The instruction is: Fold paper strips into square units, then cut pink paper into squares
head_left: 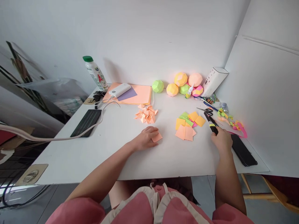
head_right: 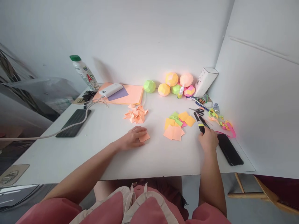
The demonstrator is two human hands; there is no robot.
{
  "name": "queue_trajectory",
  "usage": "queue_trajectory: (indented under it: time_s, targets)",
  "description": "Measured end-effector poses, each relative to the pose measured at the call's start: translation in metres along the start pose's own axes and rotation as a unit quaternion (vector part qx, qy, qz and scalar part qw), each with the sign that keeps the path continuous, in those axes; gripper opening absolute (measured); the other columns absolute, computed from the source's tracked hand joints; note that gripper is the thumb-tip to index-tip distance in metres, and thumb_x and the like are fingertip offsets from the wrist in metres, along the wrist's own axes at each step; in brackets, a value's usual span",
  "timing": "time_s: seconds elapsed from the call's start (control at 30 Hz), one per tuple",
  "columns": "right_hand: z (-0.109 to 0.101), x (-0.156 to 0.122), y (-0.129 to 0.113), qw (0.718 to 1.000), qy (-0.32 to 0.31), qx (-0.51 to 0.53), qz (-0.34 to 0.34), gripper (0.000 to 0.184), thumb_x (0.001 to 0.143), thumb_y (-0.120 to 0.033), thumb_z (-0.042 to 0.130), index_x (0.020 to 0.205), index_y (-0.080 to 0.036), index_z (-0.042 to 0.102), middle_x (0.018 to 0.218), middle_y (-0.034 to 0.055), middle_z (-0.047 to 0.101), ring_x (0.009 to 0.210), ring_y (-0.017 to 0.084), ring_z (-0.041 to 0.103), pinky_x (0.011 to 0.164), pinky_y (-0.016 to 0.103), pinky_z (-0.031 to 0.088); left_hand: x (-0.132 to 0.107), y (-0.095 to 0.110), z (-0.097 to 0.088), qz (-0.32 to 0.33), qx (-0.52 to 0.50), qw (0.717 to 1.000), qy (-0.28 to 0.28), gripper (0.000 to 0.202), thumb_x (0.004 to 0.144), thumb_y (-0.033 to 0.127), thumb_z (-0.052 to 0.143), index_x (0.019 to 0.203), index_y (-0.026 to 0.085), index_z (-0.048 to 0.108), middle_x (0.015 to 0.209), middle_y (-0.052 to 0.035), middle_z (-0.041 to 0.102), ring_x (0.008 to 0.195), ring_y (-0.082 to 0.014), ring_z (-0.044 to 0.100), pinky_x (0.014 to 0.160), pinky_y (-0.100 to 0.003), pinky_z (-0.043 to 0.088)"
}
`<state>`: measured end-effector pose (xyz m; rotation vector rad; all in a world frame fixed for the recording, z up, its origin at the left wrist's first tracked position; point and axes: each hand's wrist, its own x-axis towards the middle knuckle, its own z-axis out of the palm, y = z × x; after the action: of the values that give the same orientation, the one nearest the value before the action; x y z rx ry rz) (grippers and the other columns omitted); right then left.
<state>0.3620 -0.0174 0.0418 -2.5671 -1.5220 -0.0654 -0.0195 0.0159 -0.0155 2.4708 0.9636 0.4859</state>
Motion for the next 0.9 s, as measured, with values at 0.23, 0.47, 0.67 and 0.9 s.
queue_trajectory:
  time_s: [0.23, 0.47, 0.67, 0.9]
  targets:
    - [-0.003, -0.082, -0.023, 0.875, -0.049, 0.228, -0.425, 0.040, 0.086, -0.019, 0.045, 0.123, -0.026, 0.058, 0.112, 0.0074, 0.061, 0.105, 0.022, 0.056, 0.090, 0.038, 0.050, -0.003, -0.006, -0.012, 0.005, -0.042, 0.998, -0.049, 0.048, 0.079, 0.030, 0.063, 0.126, 0.019, 0.054, 0.135, -0.0122, 0.048, 0.126, -0.0300, 0.041, 0.105, -0.045, 0.037]
    - [0.016, -0.120, -0.044, 0.882, -0.040, 0.185, -0.431, 0.041, 0.084, -0.010, 0.044, 0.119, -0.023, 0.061, 0.105, 0.0078, 0.062, 0.099, 0.022, 0.056, 0.083, 0.041, 0.052, -0.002, -0.012, -0.010, -0.019, -0.070, 0.996, -0.047, 0.048, 0.077, 0.027, 0.062, 0.124, 0.021, 0.056, 0.136, -0.0104, 0.047, 0.127, -0.0299, 0.040, 0.105, -0.046, 0.037]
    - [0.018, -0.121, -0.041, 0.881, -0.036, 0.193, -0.430, 0.041, 0.084, -0.009, 0.044, 0.118, -0.024, 0.061, 0.107, 0.0068, 0.061, 0.101, 0.022, 0.055, 0.085, 0.040, 0.052, -0.001, -0.013, -0.012, -0.019, -0.070, 0.996, -0.052, 0.046, 0.077, 0.029, 0.062, 0.122, 0.022, 0.058, 0.136, -0.0101, 0.047, 0.127, -0.0308, 0.039, 0.106, -0.047, 0.036]
    - [0.017, -0.121, -0.044, 0.886, -0.031, 0.184, -0.426, 0.040, 0.084, -0.010, 0.044, 0.117, -0.023, 0.062, 0.104, 0.0074, 0.062, 0.098, 0.023, 0.055, 0.082, 0.041, 0.053, -0.001, -0.009, -0.015, -0.033, -0.074, 0.994, -0.070, 0.047, 0.076, 0.029, 0.061, 0.123, 0.022, 0.057, 0.138, -0.0100, 0.045, 0.129, -0.0312, 0.037, 0.107, -0.047, 0.034]
